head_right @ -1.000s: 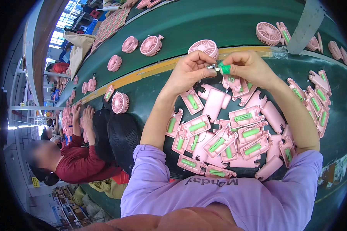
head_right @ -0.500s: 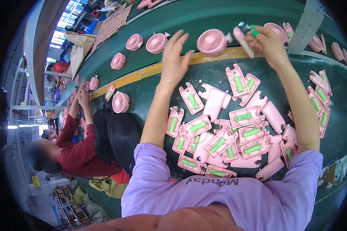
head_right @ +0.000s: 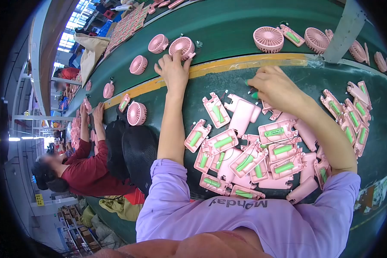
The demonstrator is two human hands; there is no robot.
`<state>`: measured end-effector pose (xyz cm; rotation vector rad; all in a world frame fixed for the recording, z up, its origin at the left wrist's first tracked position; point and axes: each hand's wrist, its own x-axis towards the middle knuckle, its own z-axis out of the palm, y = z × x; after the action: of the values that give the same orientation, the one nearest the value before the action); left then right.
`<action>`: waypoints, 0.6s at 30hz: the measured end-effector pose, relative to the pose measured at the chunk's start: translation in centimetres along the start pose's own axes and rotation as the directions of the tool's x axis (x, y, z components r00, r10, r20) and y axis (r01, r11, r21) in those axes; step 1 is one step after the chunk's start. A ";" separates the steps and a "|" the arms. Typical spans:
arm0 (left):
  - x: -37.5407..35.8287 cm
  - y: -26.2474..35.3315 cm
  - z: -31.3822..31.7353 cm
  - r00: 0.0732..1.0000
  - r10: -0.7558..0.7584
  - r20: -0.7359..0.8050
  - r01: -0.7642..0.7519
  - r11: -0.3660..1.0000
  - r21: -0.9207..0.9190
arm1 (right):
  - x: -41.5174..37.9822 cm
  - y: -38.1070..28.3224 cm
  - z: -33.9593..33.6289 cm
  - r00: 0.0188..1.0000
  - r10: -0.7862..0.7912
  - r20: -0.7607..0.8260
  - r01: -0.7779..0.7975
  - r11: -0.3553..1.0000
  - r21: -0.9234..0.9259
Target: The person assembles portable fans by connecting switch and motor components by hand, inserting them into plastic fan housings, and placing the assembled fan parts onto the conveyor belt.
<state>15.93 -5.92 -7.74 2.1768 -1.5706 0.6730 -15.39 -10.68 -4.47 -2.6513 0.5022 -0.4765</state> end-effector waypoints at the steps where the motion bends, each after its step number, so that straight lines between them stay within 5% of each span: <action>1: -0.2 -0.2 0.2 0.999 -0.037 -0.031 0.037 0.999 0.001 | 0.0 0.1 -0.1 0.999 0.024 0.028 -0.024 1.000 -0.010; 2: -0.2 -0.3 0.4 0.997 0.009 -0.074 -0.005 0.998 0.055 | 0.0 0.2 -0.4 1.000 0.016 -0.020 -0.017 1.000 -0.006; 6: 0.4 0.0 0.6 0.958 0.264 -0.114 -0.282 0.937 -0.205 | 0.2 1.6 -0.5 0.994 0.038 -0.105 -0.037 0.999 0.007; 9: -0.1 0.0 1.6 0.987 0.156 0.033 -0.145 0.962 -0.230 | 0.4 1.7 -1.2 0.968 0.251 -0.015 -0.238 0.934 0.265; 11: -0.3 -0.3 2.2 0.993 0.071 0.090 -0.042 0.956 -0.289 | 0.4 1.6 -1.6 0.902 0.406 0.147 -0.418 0.734 0.535; 14: -0.3 -0.7 2.4 0.993 -0.015 0.118 0.059 0.923 -0.380 | 0.3 3.7 -0.3 0.929 0.350 0.120 -0.306 0.546 0.780; 18: -0.2 -0.1 1.9 0.987 -0.046 0.156 0.117 0.867 -0.484 | 0.5 3.8 -0.7 0.933 0.357 -0.049 -0.147 0.500 0.853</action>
<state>16.26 -6.79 -9.41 1.9135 -1.5004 0.0696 -16.28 -14.37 -5.48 -1.5445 0.5350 -0.7035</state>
